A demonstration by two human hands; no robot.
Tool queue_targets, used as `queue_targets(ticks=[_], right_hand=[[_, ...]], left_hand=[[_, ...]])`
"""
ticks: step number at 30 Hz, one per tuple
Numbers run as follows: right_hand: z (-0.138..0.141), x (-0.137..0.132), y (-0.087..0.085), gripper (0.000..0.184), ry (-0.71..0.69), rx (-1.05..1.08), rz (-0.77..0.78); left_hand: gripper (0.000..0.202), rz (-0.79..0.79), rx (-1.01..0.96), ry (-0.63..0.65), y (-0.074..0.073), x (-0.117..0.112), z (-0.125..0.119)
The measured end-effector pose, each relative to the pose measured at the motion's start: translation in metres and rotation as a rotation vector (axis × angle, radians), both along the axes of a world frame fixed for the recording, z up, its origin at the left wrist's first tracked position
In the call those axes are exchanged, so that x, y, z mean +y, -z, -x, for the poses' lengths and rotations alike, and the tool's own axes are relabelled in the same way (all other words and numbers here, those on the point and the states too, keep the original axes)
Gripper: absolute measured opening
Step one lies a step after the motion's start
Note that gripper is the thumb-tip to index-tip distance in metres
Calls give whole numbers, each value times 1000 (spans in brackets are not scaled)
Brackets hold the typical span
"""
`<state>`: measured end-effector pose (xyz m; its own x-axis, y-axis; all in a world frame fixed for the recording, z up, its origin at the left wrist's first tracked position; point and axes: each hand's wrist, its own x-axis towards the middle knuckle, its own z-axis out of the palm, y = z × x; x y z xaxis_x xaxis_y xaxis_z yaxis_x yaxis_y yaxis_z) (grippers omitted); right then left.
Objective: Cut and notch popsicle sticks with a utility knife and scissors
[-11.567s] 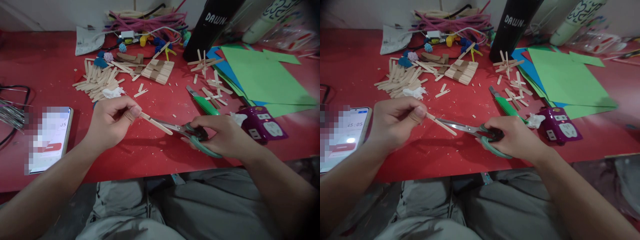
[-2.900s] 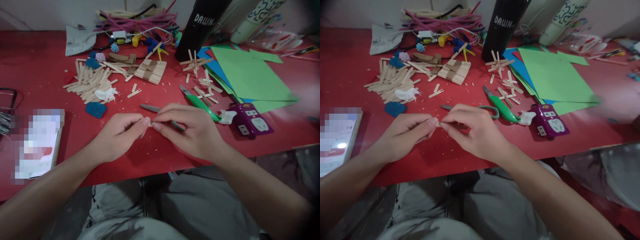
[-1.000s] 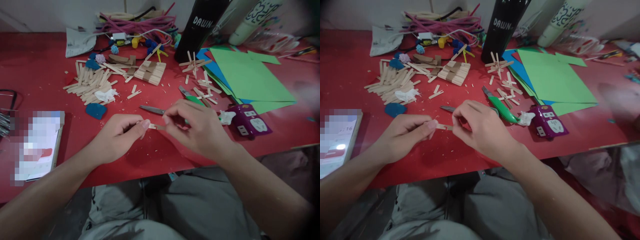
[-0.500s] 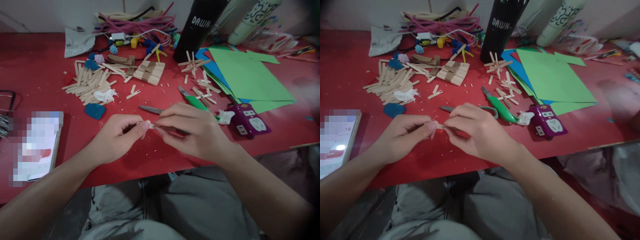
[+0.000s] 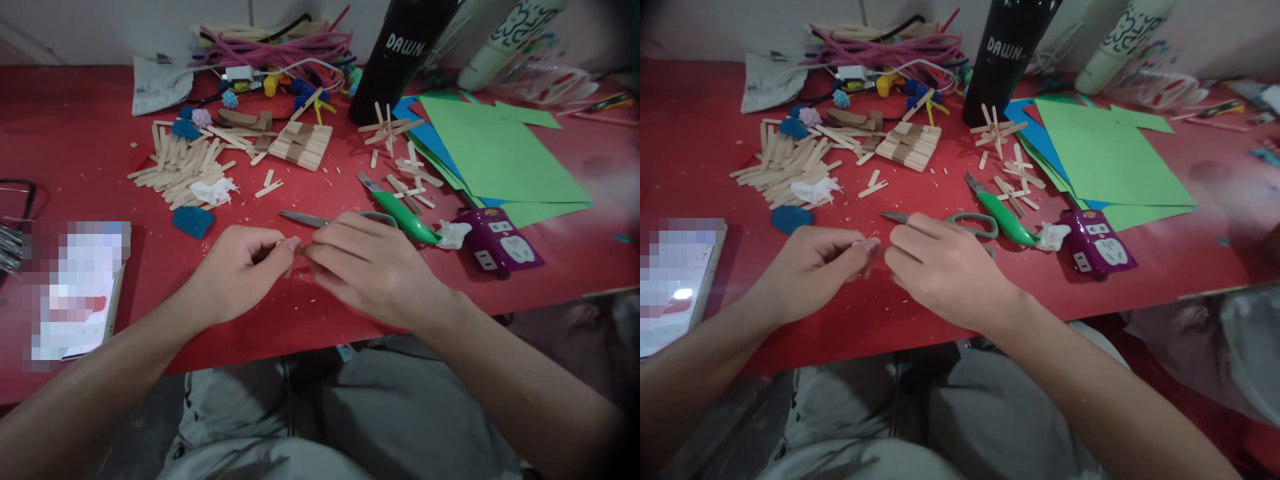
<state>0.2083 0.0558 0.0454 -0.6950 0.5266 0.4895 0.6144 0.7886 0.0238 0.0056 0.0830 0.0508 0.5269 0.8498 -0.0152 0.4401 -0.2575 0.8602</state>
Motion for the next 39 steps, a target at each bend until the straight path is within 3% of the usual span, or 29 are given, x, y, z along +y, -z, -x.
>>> queue_targets(ticks=[4, 9, 14, 17, 26, 32, 39], right_hand=[[5, 1, 5, 28, 9, -7, -10], [5, 4, 5, 22, 27, 163, 12], [-12, 13, 6, 20, 277, 338, 124], [-20, 16, 7, 16, 340, 440, 215], [-2, -2, -7, 13, 253, 620, 620], [5, -5, -3, 14, 240, 638, 599], [3, -5, -3, 14, 249, 644, 627]], left_hand=[[39, 12, 27, -31, 3, 1, 0], [40, 23, 29, -73, 0, 3, 2], [38, 78, -43, -73, -3, 1, 4], [37, 73, -59, -42, -3, 1, 5], [35, -51, -58, 5, -2, 1, 5], [34, -66, -28, 3, -4, 0, 3], [36, 27, -26, -17, -3, 0, 4]])
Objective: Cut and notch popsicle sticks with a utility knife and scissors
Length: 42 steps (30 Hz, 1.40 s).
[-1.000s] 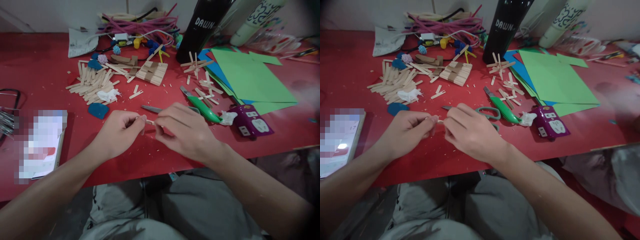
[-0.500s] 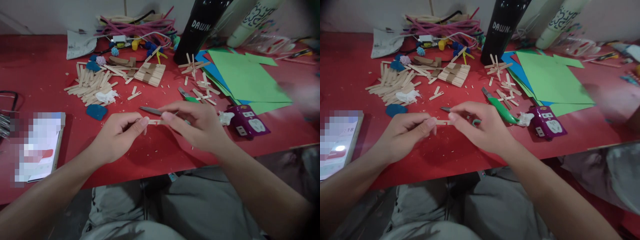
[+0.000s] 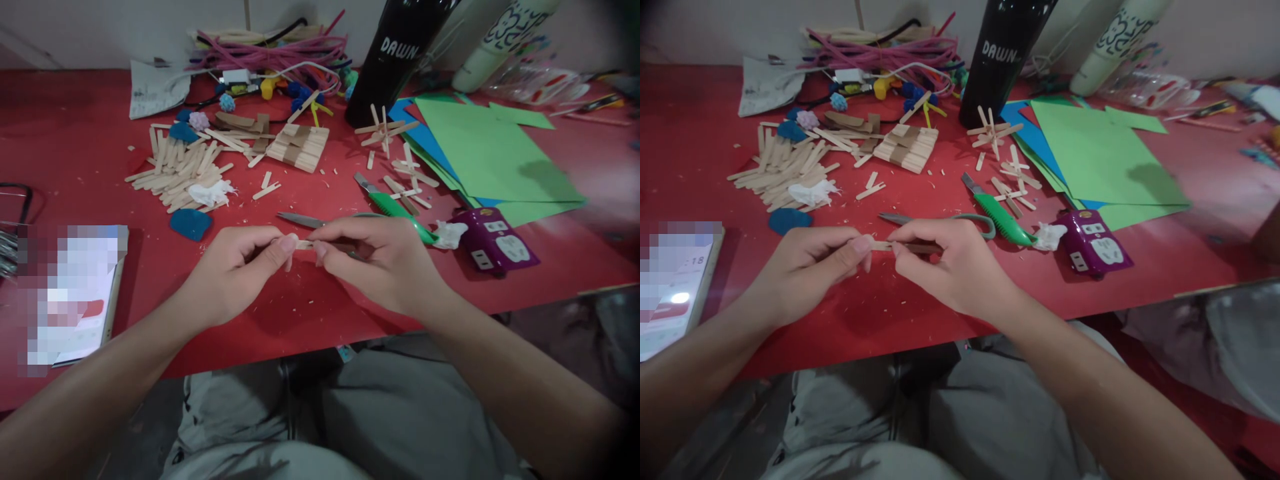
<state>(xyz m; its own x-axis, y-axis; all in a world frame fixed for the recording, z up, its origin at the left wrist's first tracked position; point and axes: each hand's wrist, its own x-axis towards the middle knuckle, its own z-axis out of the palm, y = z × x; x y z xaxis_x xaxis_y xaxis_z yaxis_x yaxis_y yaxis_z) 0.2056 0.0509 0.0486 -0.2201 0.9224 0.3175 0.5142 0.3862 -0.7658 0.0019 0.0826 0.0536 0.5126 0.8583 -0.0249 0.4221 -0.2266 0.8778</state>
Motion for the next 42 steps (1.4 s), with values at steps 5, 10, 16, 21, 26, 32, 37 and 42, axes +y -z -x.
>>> queue_targets(ticks=[5, 10, 16, 21, 26, 32, 37, 42], right_hand=[[-2, 1, 0, 12, -24, -6, 2], [-8, 4, 0, 13, -140, -144, -230], [-12, 6, -1, 16, -280, -334, -343], [-11, 4, -3, 19, -322, -488, -374], [-5, 1, -7, 22, -309, -602, -392], [4, 0, 0, 20, -240, -578, -408], [8, 1, 4, 22, -239, -520, -452], [4, 2, -2, 19, -185, -363, -339]], left_hand=[[37, 56, -30, 4, 2, 1, 2], [42, 54, -36, 9, -1, 0, 0], [44, 93, -12, -8, -3, 0, -3], [46, 114, -7, 1, 0, 1, -2], [46, 143, -2, 9, 1, 3, -4], [43, 149, 38, -6, 2, 4, -5], [41, 154, 37, -6, 4, 6, -5], [40, 181, 40, -4, 2, 5, -3]])
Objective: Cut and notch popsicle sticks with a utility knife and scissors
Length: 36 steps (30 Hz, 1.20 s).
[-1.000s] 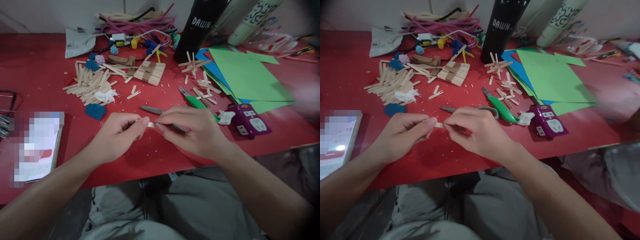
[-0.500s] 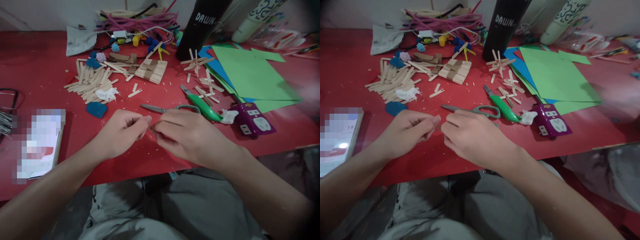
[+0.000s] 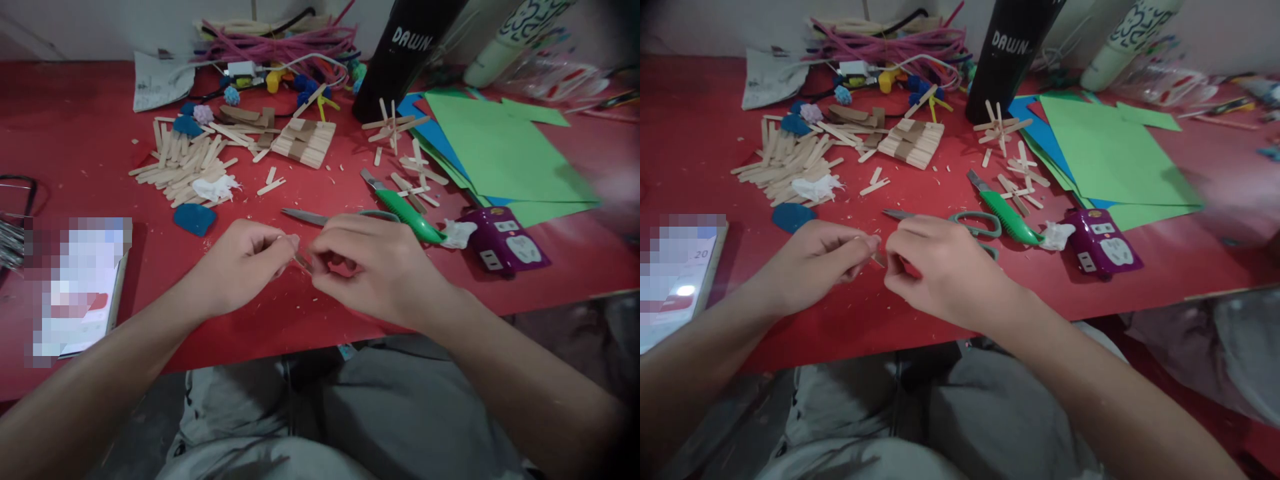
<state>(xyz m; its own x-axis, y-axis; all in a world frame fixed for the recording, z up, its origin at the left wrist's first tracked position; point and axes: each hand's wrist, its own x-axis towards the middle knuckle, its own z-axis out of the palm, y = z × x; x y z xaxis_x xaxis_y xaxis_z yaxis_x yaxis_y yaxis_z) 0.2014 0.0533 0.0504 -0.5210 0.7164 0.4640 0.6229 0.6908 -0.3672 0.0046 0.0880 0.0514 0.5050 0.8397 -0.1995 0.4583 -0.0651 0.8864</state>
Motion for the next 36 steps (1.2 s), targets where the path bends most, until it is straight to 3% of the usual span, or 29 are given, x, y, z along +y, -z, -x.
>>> queue_targets(ticks=[3, 6, 14, 26, 36], right_hand=[[-7, 1, -4, 17, 27, 36, 72], [-13, 2, -5, 14, -39, 40, 94], [-14, 0, -1, 14, -175, -67, -3], [-8, -1, -7, 23, -152, -224, -4], [4, 4, 7, 22, -88, -20, -99]], left_hand=[[41, 5, -6, 3, -2, 0, 1], [41, 12, -10, 5, -4, 0, 1], [42, 20, -14, 5, -2, 0, -1], [38, 3, 9, 14, -1, 1, -2], [47, 55, -66, -19, 1, 3, -2]])
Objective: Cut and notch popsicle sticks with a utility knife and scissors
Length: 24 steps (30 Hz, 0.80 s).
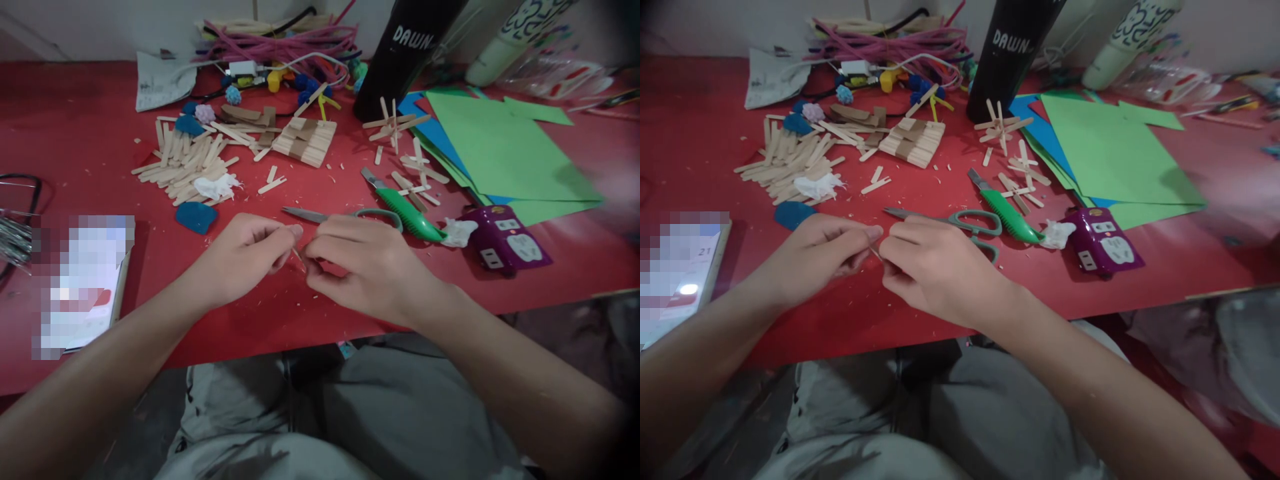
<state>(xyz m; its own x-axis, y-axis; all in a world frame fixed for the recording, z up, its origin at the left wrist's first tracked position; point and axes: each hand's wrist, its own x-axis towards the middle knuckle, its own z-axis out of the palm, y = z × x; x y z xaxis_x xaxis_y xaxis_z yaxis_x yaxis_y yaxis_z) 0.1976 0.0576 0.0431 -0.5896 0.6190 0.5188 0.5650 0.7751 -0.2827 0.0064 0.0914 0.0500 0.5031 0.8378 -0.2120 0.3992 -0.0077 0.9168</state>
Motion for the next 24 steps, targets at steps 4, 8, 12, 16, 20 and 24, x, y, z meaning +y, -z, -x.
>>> queue_targets(ticks=[4, 8, 12, 16, 20, 24], right_hand=[[2, -2, 0, 20, 44, 107, 32], [2, -6, -5, 17, 151, 197, 120], [1, -9, -11, 17, 282, 250, 238], [1, -9, -11, 17, 333, 288, 262], [0, -8, -9, 16, 352, 218, 172], [-3, -5, -8, 16, 340, 186, 101]], left_hand=[[53, -7, -63, 17, -1, 0, 0], [52, -22, -172, 29, -1, -3, 1], [29, 94, -252, 111, -3, -7, 2], [16, 98, -242, 177, -5, -7, 2], [19, 160, -241, 200, -6, -5, 2], [23, 193, -246, 176, -8, -5, 3]])
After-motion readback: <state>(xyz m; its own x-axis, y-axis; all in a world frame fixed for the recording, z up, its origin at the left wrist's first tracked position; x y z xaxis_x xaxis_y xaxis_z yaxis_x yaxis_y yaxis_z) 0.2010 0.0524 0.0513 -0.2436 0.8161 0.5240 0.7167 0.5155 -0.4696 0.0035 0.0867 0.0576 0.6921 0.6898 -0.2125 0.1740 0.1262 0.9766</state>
